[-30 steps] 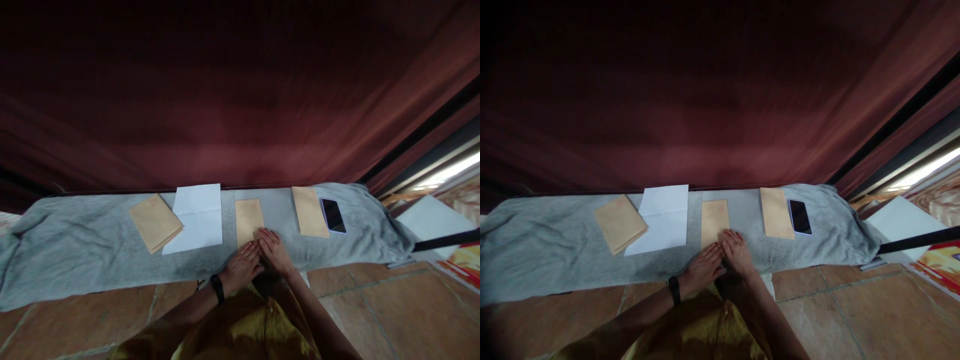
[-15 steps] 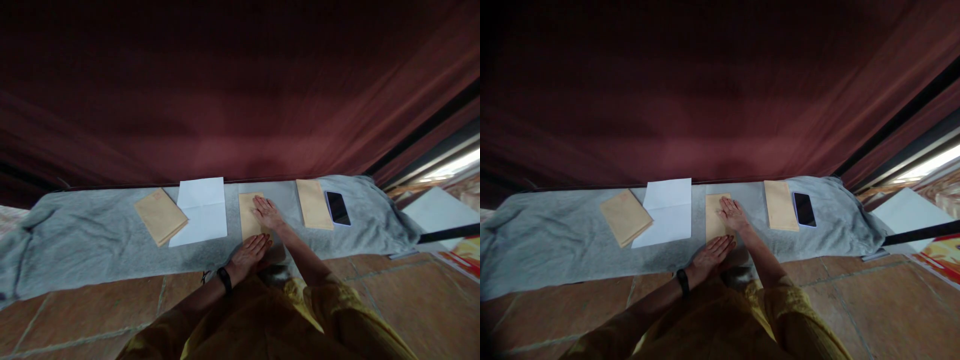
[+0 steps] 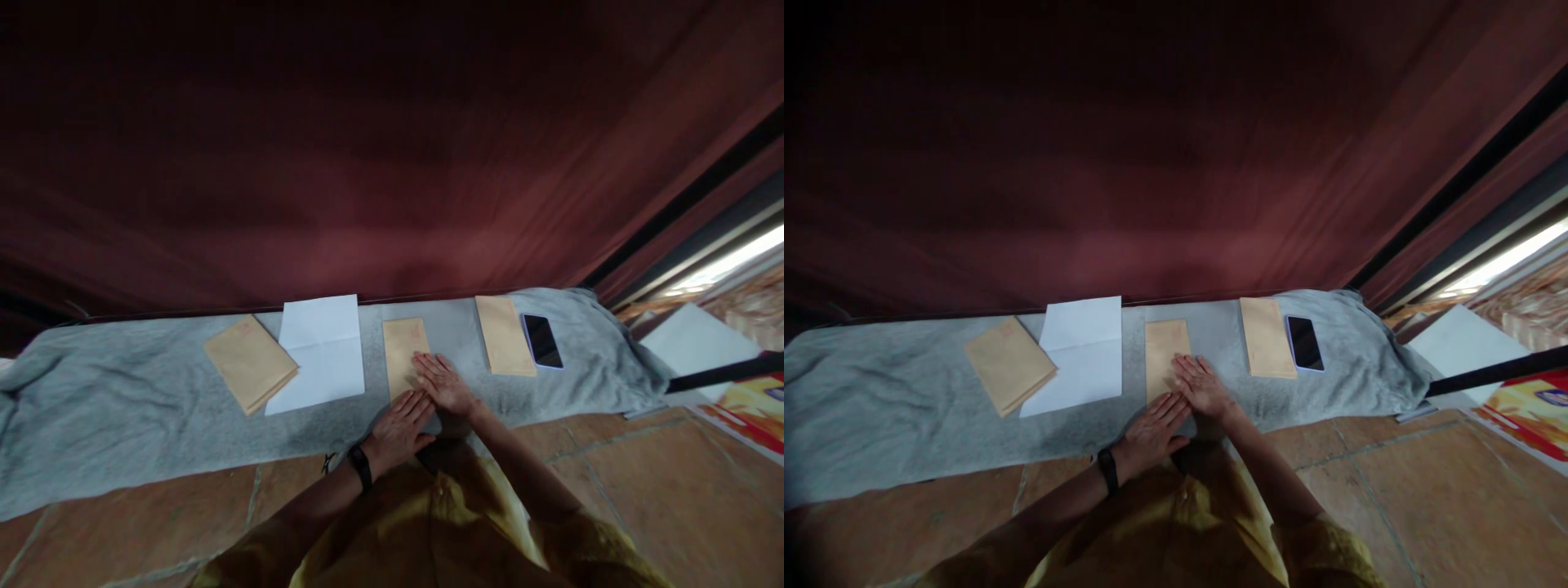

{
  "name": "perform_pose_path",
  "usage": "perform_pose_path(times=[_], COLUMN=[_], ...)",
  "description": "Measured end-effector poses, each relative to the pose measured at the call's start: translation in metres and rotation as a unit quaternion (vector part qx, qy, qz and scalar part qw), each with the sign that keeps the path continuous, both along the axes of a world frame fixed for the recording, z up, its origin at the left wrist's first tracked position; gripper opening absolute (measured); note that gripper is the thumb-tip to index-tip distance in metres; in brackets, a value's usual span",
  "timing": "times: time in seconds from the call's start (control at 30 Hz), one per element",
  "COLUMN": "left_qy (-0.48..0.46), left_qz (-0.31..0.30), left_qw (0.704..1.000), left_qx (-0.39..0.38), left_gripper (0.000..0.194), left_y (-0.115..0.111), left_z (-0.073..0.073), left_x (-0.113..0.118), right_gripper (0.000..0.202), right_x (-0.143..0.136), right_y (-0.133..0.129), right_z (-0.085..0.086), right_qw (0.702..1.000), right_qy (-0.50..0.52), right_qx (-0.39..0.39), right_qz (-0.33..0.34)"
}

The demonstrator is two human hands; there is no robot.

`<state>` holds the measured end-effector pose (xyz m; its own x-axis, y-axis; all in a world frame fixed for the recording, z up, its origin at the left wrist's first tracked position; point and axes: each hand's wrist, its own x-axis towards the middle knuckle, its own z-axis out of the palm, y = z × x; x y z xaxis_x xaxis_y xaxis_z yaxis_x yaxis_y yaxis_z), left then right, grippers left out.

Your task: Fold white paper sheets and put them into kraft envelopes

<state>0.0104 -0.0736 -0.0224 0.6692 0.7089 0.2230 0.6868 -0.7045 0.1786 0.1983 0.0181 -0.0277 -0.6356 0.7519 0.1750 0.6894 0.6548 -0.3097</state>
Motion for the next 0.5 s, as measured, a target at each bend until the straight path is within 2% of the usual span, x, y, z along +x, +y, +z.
perform_pose_path(times=[0.1, 0.2, 0.37, 0.5], left_qy=[-0.015, -0.022, -0.03, -0.025], left_qz=[0.006, 0.0, -0.009, -0.015], left_qw=[1.0, 1.0, 0.999, 0.999], left_qx=[-0.005, -0.011, -0.014, -0.017], left_gripper=[0.057, 0.057, 0.058, 0.057], left_y=[-0.002, -0.002, 0.0, 0.001], left_z=[0.0, 0.003, 0.011, 0.009], left_x=[0.0, -0.001, -0.003, -0.005], right_gripper=[0.053, 0.053, 0.052, 0.054], right_x=[0.007, 0.009, -0.008, -0.024], right_y=[-0.011, -0.008, 0.024, 0.056], right_z=[0.001, 0.0, 0.001, 0.002], right_qw=[1.0, 0.999, 1.0, 0.998], right_qy=[0.015, 0.016, -0.001, -0.021], right_qx=[-0.007, -0.004, 0.018, 0.025], right_qz=[0.024, 0.034, -0.005, -0.047])
